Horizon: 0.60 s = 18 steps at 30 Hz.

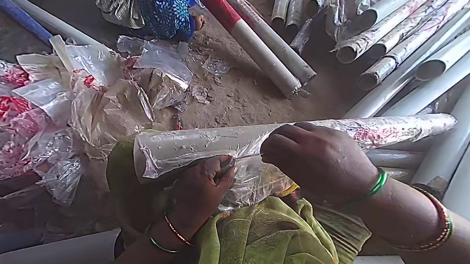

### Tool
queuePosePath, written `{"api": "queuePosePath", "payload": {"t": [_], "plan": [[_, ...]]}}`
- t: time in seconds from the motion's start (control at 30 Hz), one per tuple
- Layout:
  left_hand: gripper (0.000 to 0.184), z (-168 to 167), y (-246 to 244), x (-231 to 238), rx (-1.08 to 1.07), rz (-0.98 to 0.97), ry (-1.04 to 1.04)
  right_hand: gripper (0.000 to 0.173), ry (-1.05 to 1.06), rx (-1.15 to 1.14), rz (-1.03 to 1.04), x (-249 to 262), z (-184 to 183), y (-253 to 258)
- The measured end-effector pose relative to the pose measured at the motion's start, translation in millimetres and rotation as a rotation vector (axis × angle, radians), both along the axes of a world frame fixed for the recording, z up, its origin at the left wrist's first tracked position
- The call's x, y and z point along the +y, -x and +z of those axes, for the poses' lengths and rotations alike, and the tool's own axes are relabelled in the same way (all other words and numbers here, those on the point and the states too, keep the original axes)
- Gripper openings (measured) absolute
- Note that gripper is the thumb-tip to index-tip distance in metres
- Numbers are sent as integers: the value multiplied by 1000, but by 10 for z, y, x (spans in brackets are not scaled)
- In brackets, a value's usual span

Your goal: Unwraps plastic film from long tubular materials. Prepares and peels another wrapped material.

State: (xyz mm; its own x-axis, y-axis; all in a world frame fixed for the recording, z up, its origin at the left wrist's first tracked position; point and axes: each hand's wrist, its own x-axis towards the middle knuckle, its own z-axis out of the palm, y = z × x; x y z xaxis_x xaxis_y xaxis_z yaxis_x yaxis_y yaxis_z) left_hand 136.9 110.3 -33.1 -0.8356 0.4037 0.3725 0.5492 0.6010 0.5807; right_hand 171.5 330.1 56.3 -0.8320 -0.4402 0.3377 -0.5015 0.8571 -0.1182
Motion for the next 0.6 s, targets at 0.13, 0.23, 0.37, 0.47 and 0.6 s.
{"api": "queuePosePath", "payload": {"t": [0.13, 0.23, 0.37, 0.47, 0.6], "plan": [[29, -5, 4, -3, 7, -19, -21, 14, -122, -42, 103, -147, 248, 136], [27, 14, 2, -11, -21, -35, -43, 15, -250, -69, 153, -259, 429, 234], [23, 41, -9, -2, -22, -30, -67, 12, -411, -110, 202, -479, 557, 351], [21, 79, -21, -6, -20, -21, -55, 13, -544, -193, 208, -661, 572, 399], [22, 90, -16, -17, -34, -16, -51, 14, -659, -252, 210, -802, 617, 435]]}}
